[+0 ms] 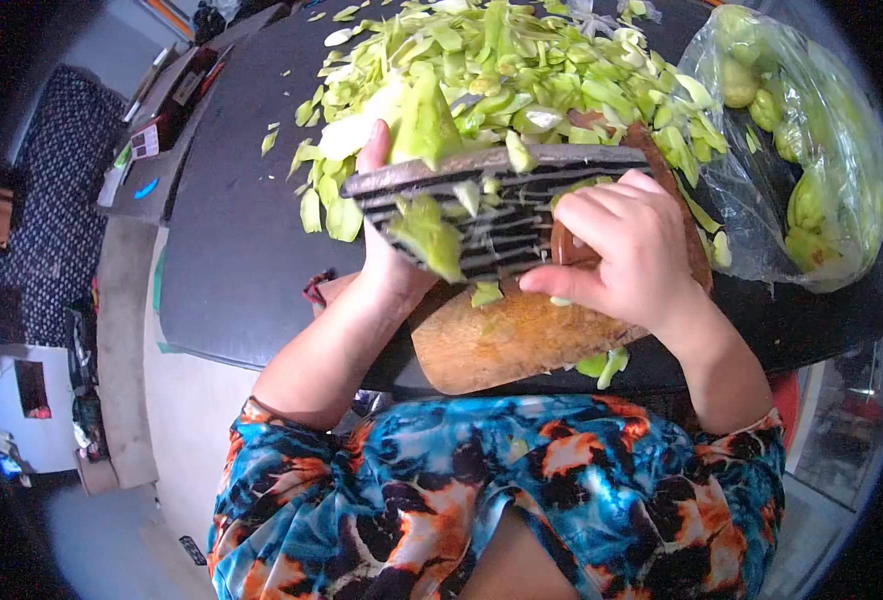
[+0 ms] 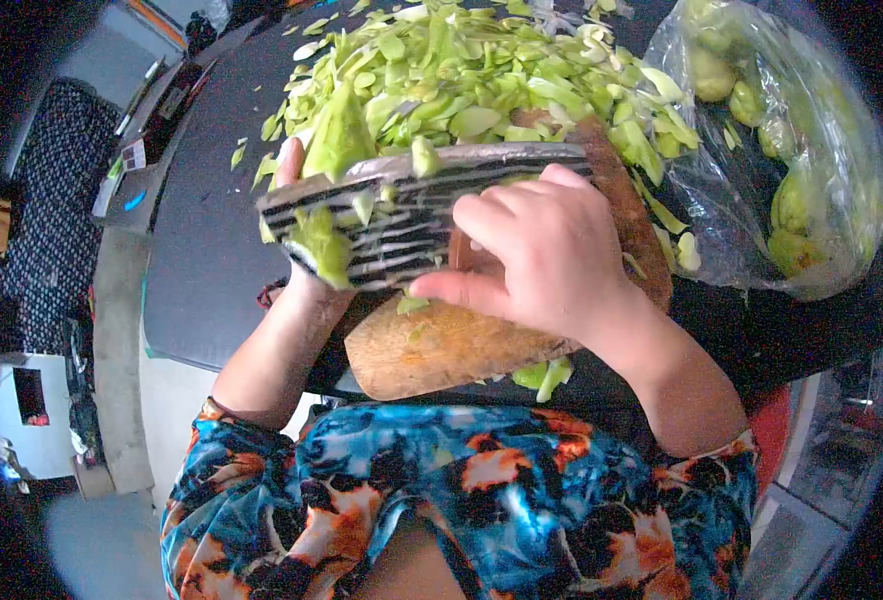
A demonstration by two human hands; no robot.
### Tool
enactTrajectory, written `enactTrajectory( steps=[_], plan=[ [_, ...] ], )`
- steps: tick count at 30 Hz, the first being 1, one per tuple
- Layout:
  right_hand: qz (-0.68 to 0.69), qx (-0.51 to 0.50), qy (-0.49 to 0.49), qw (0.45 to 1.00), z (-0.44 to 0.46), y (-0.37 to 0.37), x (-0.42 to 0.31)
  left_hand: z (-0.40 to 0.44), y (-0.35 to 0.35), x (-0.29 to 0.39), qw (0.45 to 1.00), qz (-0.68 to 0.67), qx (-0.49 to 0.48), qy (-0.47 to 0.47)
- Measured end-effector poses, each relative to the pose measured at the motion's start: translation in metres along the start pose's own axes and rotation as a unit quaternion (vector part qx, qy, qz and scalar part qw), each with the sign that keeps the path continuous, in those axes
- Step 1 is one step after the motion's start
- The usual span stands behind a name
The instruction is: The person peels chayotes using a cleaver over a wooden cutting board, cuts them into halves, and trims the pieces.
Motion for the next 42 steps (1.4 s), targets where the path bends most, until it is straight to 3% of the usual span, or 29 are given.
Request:
enactTrajectory(
  steps=[2, 3, 4, 6, 7, 9, 13, 15, 18, 19, 22, 28, 30, 31, 32, 34, 36, 38, 42],
  plan=[
    [-0.021, 0.008, 0.031, 0.999, -0.001, 0.003, 0.011, 0.000, 0.000, 0.001, 1.000, 0.011, 0.016, 0.014],
    [-0.040, 0.013, 0.048, 0.998, -0.001, 0.003, 0.018, 0.000, -0.013, 0.009, 0.993, 0.023, 0.075, 0.092],
    [-0.058, 0.018, 0.066, 0.996, -0.001, 0.003, 0.025, 0.005, -0.006, 0.003, 0.998, 0.010, -0.012, 0.062],
    [-0.001, 0.024, 0.198, 0.980, -0.004, 0.003, 0.064, 0.003, 0.011, -0.002, 0.983, -0.017, -0.185, -0.003],
    [-0.007, 0.030, 0.241, 0.970, -0.008, 0.001, 0.081, -0.004, 0.012, 0.002, 0.998, 0.048, 0.000, 0.041],
    [0.002, 0.032, 0.313, 0.949, -0.018, -0.003, 0.108, -0.005, 0.021, 0.003, 0.996, 0.059, -0.051, 0.050],
    [0.093, 0.055, 0.269, 0.957, -0.014, -0.010, 0.088, 0.000, 0.017, 0.002, 0.995, -0.041, -0.086, 0.005],
    [0.102, 0.059, 0.146, 0.982, -0.004, -0.016, 0.056, 0.002, 0.020, -0.003, 0.980, -0.147, -0.126, -0.055],
    [0.083, -0.006, 0.013, 0.996, -0.001, -0.011, 0.014, -0.004, -0.014, -0.005, 0.991, -0.075, 0.110, 0.017],
    [0.080, 0.009, -0.016, 0.997, -0.002, -0.007, 0.007, -0.003, -0.002, -0.005, 0.995, -0.102, 0.002, -0.017],
    [0.071, 0.021, -0.060, 0.995, -0.004, 0.002, -0.008, 0.007, 0.006, -0.004, 0.979, -0.155, -0.125, -0.039],
    [0.033, 0.044, -0.070, 0.996, -0.004, 0.002, -0.014, 0.006, 0.007, 0.000, 0.982, -0.152, -0.113, -0.006],
    [0.013, 0.048, -0.049, 0.998, -0.003, 0.005, -0.010, 0.001, 0.010, -0.001, 0.979, -0.149, -0.139, 0.015],
    [0.003, 0.050, -0.039, 0.998, -0.003, 0.005, -0.008, -0.001, 0.005, -0.008, 0.981, -0.186, -0.063, -0.004],
    [-0.011, 0.041, -0.013, 0.999, -0.002, 0.006, -0.002, 0.002, -0.006, -0.011, 0.988, -0.143, -0.054, -0.013],
    [-0.040, 0.022, 0.039, 0.998, 0.001, 0.008, 0.011, -0.009, -0.002, -0.016, 0.991, -0.114, 0.066, -0.023],
    [-0.033, 0.029, 0.151, 0.988, -0.002, 0.007, 0.046, -0.005, 0.010, -0.024, 0.979, -0.178, -0.045, -0.087],
    [0.011, 0.040, 0.255, 0.966, -0.010, -0.001, 0.081, -0.002, 0.020, -0.020, 0.982, -0.145, -0.097, -0.077],
    [0.085, 0.076, 0.286, 0.951, -0.020, -0.007, 0.107, -0.004, 0.027, -0.017, 0.972, -0.186, -0.121, -0.074]
  ],
)
Point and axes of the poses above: each hand's wrist, its own z-axis towards the middle knuckle, its own y-axis out of the palm, x = y × z, the point moved 10 cm from there along z, towards the middle knuckle, and after that the axes turned 8 degrees about -x, right-handed, at the moved point
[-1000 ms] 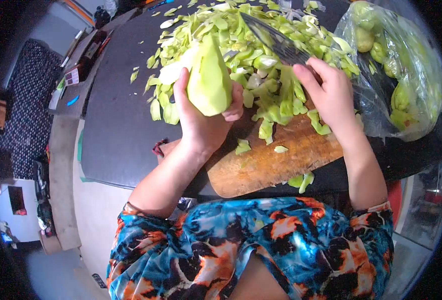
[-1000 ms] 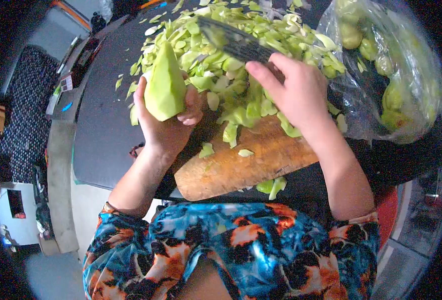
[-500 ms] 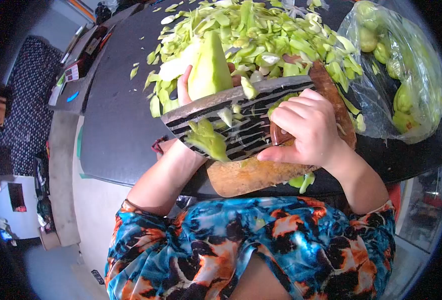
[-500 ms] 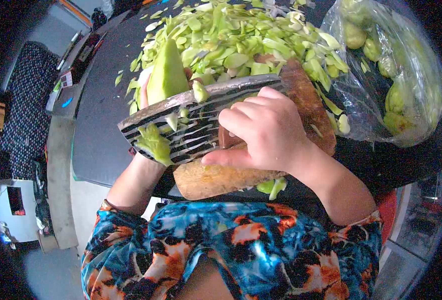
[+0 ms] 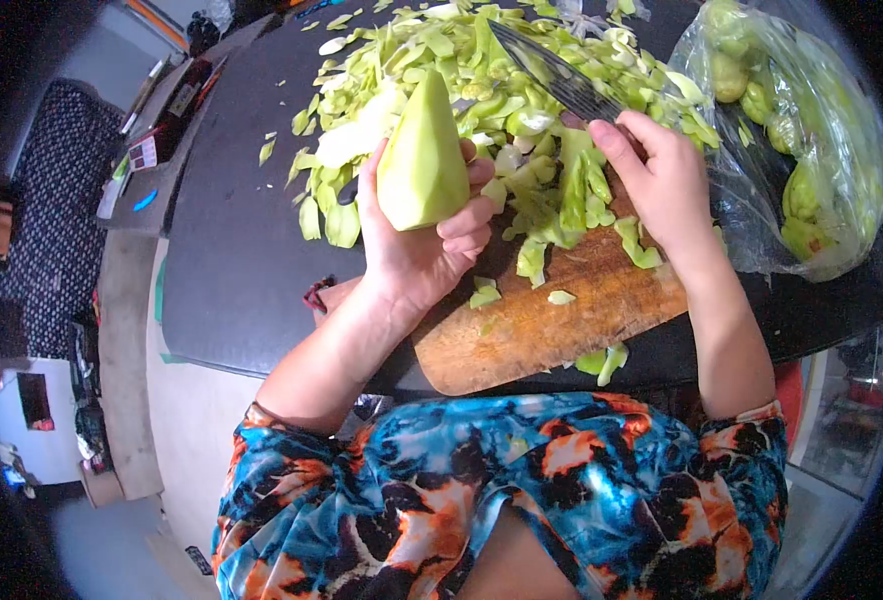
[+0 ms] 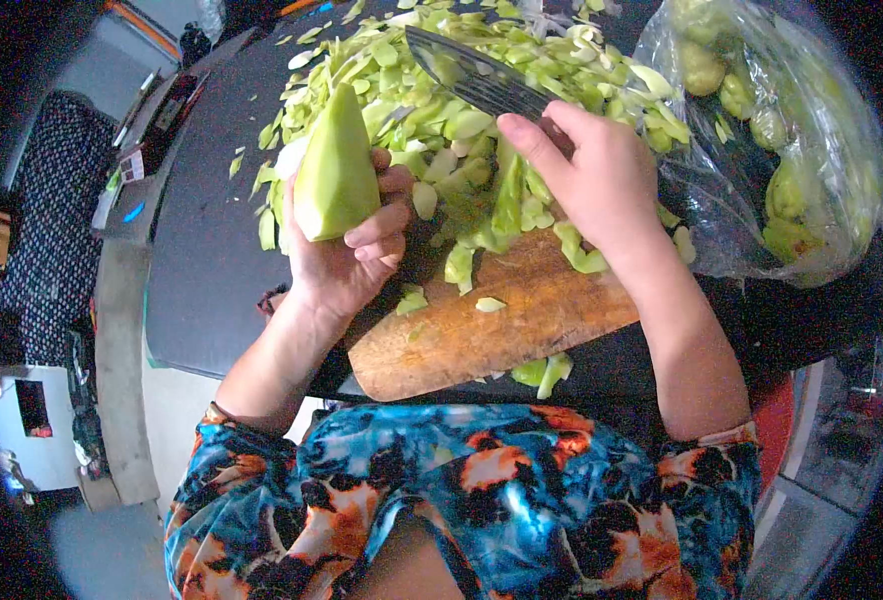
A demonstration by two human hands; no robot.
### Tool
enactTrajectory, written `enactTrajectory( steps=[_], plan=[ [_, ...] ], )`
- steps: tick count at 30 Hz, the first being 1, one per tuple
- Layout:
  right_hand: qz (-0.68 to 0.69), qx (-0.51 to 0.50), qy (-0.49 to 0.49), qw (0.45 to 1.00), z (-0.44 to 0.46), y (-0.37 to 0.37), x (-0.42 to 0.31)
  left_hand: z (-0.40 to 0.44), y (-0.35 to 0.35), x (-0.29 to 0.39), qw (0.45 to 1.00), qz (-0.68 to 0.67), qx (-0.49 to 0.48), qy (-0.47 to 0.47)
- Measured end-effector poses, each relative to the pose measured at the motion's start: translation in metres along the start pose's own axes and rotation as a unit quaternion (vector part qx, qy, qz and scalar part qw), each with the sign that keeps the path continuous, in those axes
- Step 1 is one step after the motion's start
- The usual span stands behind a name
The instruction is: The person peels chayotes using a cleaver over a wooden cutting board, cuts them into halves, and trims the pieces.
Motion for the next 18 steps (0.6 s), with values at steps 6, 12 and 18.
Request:
enactTrajectory(
  steps=[6, 12, 18],
  plan=[
    [0.059, -0.035, -0.121, 0.990, -0.010, -0.001, -0.039, -0.003, -0.018, 0.021, 0.987, 0.139, 0.063, 0.046],
    [-0.005, -0.086, -0.296, 0.951, -0.037, 0.019, -0.088, -0.003, -0.026, 0.022, 0.958, 0.241, 0.140, 0.062],
    [-0.067, -0.085, -0.278, 0.954, -0.041, 0.023, -0.091, -0.006, -0.013, 0.014, 0.969, 0.216, 0.117, 0.040]
  ],
)
Point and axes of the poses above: each hand's wrist, its own z-axis towards the middle knuckle, its own y-axis out of the palm, x = y × z, the point moved 10 cm from there along z, towards the middle knuckle, and after that the axes turned 8 degrees about -x, right-handed, at the moved point
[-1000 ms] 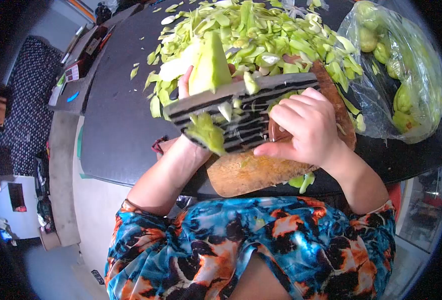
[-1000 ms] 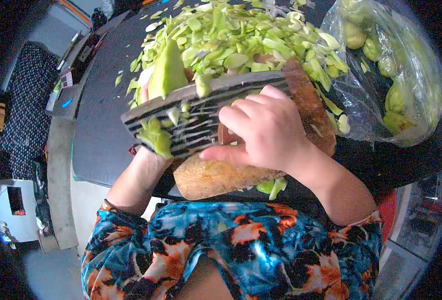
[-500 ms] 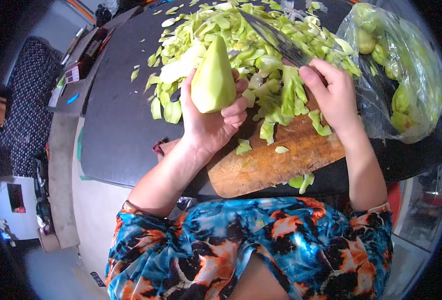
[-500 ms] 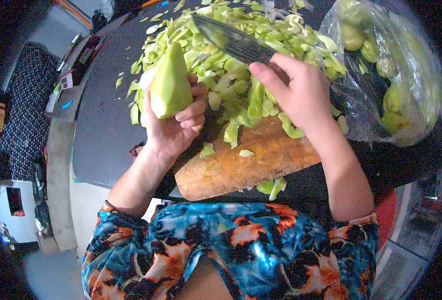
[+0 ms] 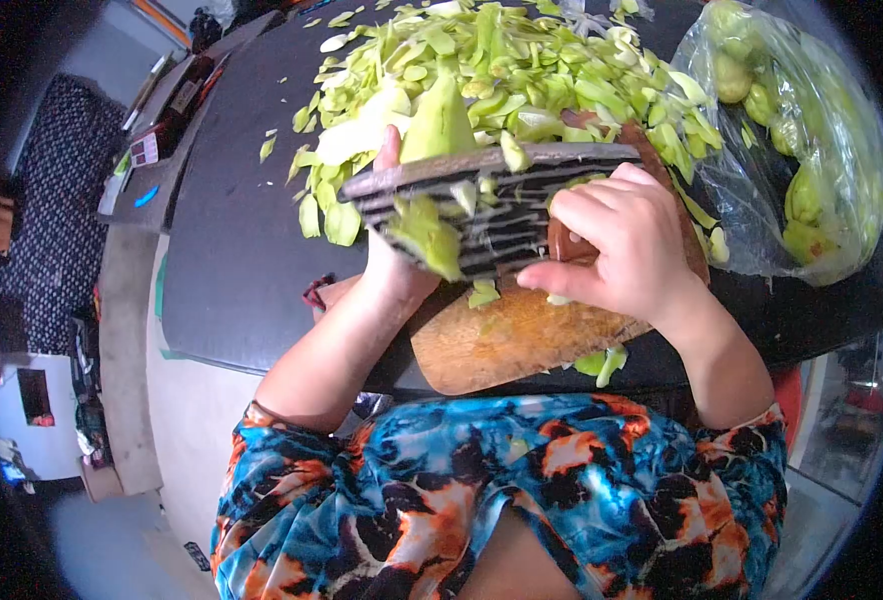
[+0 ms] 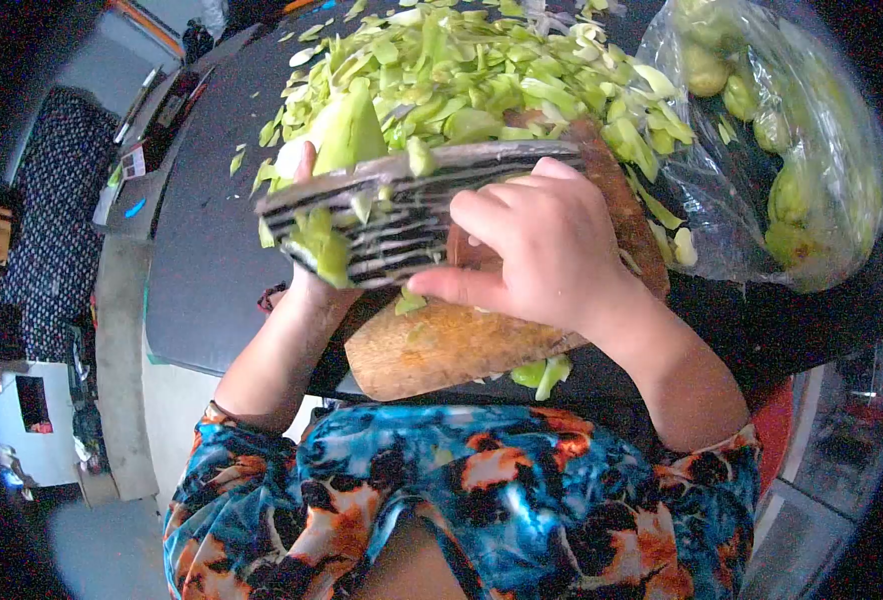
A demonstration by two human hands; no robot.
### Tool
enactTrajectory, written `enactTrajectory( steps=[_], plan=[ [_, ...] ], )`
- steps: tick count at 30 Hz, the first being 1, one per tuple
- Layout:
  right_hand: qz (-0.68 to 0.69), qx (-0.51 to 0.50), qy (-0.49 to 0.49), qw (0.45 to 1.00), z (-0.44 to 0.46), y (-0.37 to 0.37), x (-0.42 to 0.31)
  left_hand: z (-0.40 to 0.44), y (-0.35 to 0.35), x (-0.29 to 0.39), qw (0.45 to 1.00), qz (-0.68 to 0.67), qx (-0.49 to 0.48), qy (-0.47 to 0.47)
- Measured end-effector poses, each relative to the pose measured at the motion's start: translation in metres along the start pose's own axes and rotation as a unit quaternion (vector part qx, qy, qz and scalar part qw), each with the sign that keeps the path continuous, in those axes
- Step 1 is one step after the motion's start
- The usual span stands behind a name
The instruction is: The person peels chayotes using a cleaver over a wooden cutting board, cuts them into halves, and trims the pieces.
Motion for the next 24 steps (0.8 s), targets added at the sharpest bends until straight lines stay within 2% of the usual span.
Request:
enactTrajectory(
  steps=[3, 5, 7, 9, 10, 12, 15, 18, 21, 24],
  plan=[
    [-0.050, 0.001, 0.050, 0.997, 0.001, 0.003, 0.016, 0.002, -0.012, 0.009, 0.992, 0.083, 0.065, 0.068],
    [-0.018, 0.019, 0.151, 0.988, -0.001, 0.000, 0.047, -0.004, -0.008, 0.010, 0.988, 0.075, 0.111, 0.075],
    [-0.014, 0.020, 0.275, 0.961, -0.010, -0.004, 0.085, -0.003, -0.007, 0.007, 0.992, 0.072, 0.078, 0.068],
    [-0.021, 0.035, 0.316, 0.948, -0.017, -0.009, 0.107, -0.001, -0.007, 0.009, 0.993, 0.036, 0.078, 0.084],
    [-0.011, 0.036, 0.335, 0.942, -0.020, -0.010, 0.114, 0.006, 0.003, 0.006, 0.998, -0.002, -0.020, 0.063],
    [0.026, 0.062, 0.311, 0.948, -0.019, -0.014, 0.109, 0.005, 0.022, 0.009, 0.974, -0.078, -0.213, 0.021],
    [0.066, 0.070, 0.257, 0.962, -0.013, -0.015, 0.091, 0.009, 0.001, 0.008, 0.993, -0.100, -0.054, 0.022],
    [0.102, 0.050, 0.188, 0.976, -0.006, -0.014, 0.063, 0.011, -0.003, 0.005, 0.993, -0.116, -0.028, 0.010],
    [0.087, 0.049, 0.097, 0.990, -0.001, -0.017, 0.040, 0.008, 0.001, 0.005, 0.985, -0.153, -0.081, -0.011],
    [0.150, 0.073, 0.135, 0.977, -0.005, -0.017, 0.051, 0.007, 0.019, 0.006, 0.959, -0.213, -0.182, -0.043]
  ],
)
Point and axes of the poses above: each hand's wrist, its own z-axis towards the middle knuckle, its own y-axis out of the palm, x = y × z, the point moved 10 cm from there along z, towards the middle knuckle, and after that the axes turned 8 degrees about -x, right-handed, at the moved point
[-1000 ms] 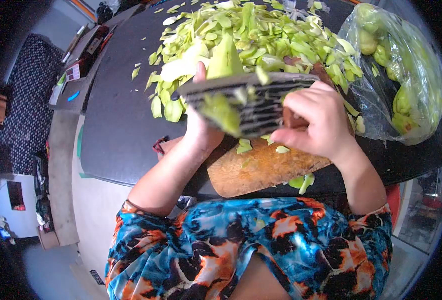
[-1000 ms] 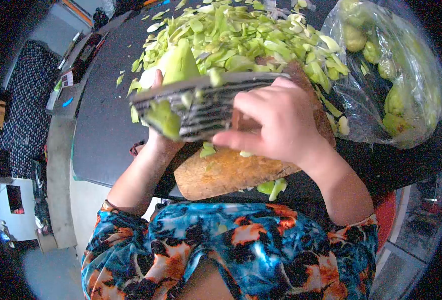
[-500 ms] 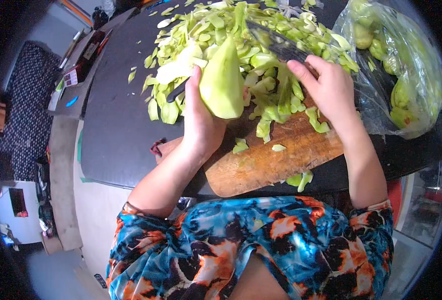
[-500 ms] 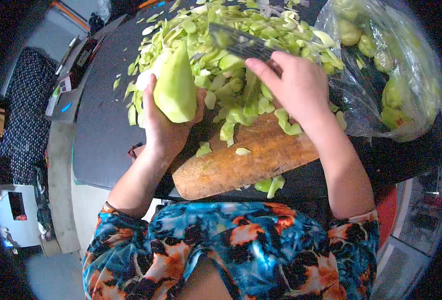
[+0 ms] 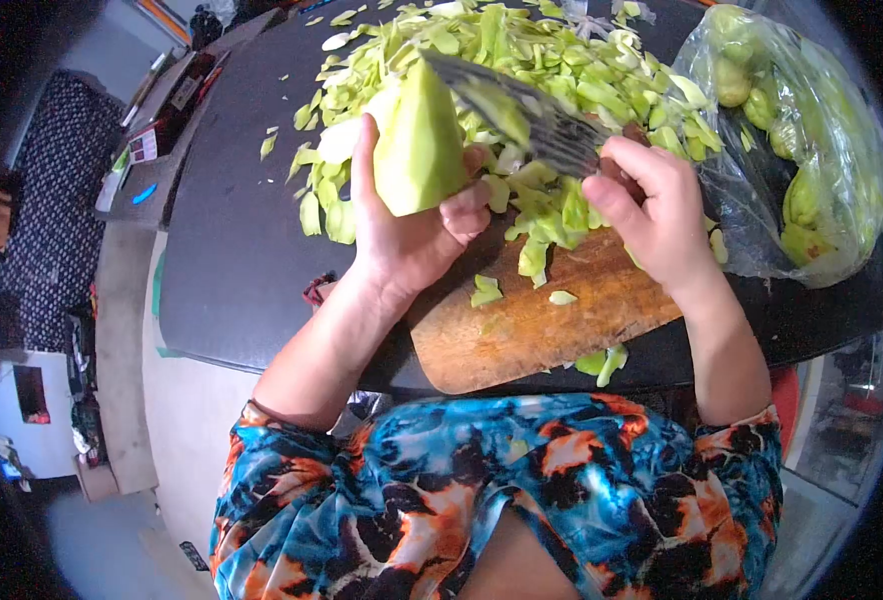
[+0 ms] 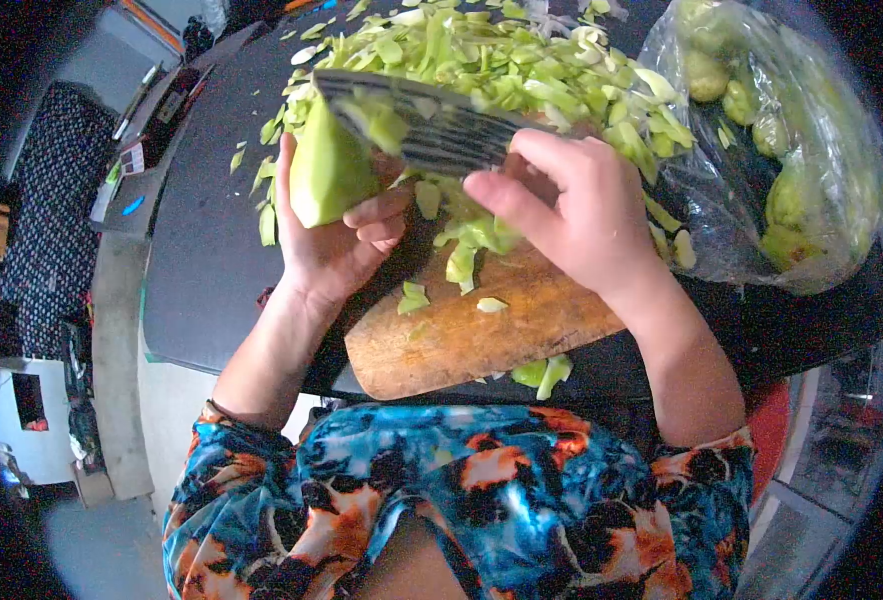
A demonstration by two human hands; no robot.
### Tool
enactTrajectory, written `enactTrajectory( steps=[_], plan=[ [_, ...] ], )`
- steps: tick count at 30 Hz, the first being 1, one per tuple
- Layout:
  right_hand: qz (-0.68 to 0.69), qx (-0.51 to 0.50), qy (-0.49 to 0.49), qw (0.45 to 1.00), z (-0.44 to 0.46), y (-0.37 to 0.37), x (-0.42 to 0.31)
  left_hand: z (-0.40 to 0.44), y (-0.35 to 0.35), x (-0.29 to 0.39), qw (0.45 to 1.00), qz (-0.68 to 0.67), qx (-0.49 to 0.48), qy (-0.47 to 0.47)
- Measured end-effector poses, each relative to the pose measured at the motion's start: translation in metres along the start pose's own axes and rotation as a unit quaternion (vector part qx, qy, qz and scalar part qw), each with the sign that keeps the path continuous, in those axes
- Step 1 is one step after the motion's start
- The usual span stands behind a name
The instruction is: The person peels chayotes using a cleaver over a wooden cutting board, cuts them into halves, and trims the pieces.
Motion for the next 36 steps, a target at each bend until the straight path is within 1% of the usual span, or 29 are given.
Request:
enactTrajectory(
  steps=[1, 3, 4, 5, 6, 8, 9, 10, 12, 14, 15, 18, 19, 22, 24, 25, 28, 30, 33, 36],
  plan=[
    [0.022, 0.008, 0.011, 1.000, -0.001, -0.001, 0.006, 0.001, 0.001, 0.002, 0.999, 0.031, -0.017, 0.008],
    [0.065, 0.025, 0.032, 0.997, -0.001, -0.003, 0.021, 0.000, 0.003, 0.016, 0.975, 0.207, 0.040, 0.076],
    [0.086, 0.025, 0.037, 0.995, -0.001, -0.003, 0.023, -0.002, 0.005, 0.023, 0.948, 0.292, 0.069, 0.109],
    [0.107, 0.025, 0.042, 0.993, -0.002, -0.004, 0.024, -0.008, -0.002, 0.030, 0.928, 0.327, 0.123, 0.132],
    [0.128, 0.025, 0.047, 0.990, -0.002, -0.006, 0.024, -0.008, 0.006, 0.039, 0.892, 0.406, 0.129, 0.150],
    [0.162, 0.027, 0.049, 0.985, -0.003, -0.010, 0.018, -0.014, 0.030, 0.043, 0.836, 0.513, 0.146, 0.130],
    [0.175, 0.029, 0.048, 0.983, -0.002, -0.011, 0.012, -0.014, 0.036, 0.053, 0.737, 0.645, 0.160, 0.124],
    [0.187, 0.031, 0.046, 0.981, -0.002, -0.014, 0.007, -0.010, 0.051, 0.059, 0.577, 0.794, 0.113, 0.154],
    [0.096, -0.016, 0.088, 0.991, -0.002, -0.016, 0.009, -0.009, 0.053, 0.052, 0.448, 0.881, 0.116, 0.102],
    [-0.006, -0.074, 0.134, 0.988, -0.002, -0.014, 0.012, -0.008, 0.051, 0.042, 0.388, 0.912, 0.124, 0.048],
    [-0.045, -0.074, 0.073, 0.994, 0.002, -0.013, 0.001, -0.007, 0.047, 0.036, 0.356, 0.926, 0.128, 0.018],
    [-0.089, -0.137, 0.084, 0.983, 0.002, -0.008, -0.015, -0.010, 0.046, 0.028, 0.313, 0.939, 0.140, 0.025],
    [-0.086, -0.134, 0.077, 0.984, 0.003, -0.007, -0.018, -0.011, 0.050, 0.024, 0.295, 0.946, 0.126, 0.049],
    [-0.093, -0.148, 0.086, 0.981, 0.004, -0.003, -0.022, -0.013, 0.051, 0.021, 0.258, 0.956, 0.136, 0.045],
    [-0.117, -0.185, 0.125, 0.968, 0.007, 0.001, -0.022, -0.014, 0.051, 0.019, 0.247, 0.959, 0.126, 0.055],
    [-0.121, -0.187, 0.121, 0.967, 0.008, 0.002, -0.023, -0.015, 0.052, 0.019, 0.240, 0.961, 0.121, 0.061],
    [-0.128, -0.196, 0.120, 0.965, 0.011, 0.005, -0.023, -0.014, 0.050, 0.020, 0.246, 0.959, 0.132, 0.050],
    [-0.127, -0.208, 0.134, 0.961, 0.011, 0.005, -0.020, -0.013, 0.050, 0.020, 0.239, 0.961, 0.132, 0.048],
    [-0.038, -0.252, 0.202, 0.946, 0.010, 0.011, -0.012, -0.013, 0.050, 0.018, 0.236, 0.962, 0.123, 0.064],
    [0.019, -0.290, 0.251, 0.923, 0.008, 0.023, 0.017, -0.013, 0.051, 0.015, 0.234, 0.963, 0.118, 0.071]
  ],
)
Point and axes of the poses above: each hand's wrist, its own z-axis towards the middle knuckle, its own y-axis out of the palm, x = y × z, the point moved 10 cm from there along z, towards the middle knuckle, and after that the axes turned 8 degrees about -x, right-handed, at the moved point
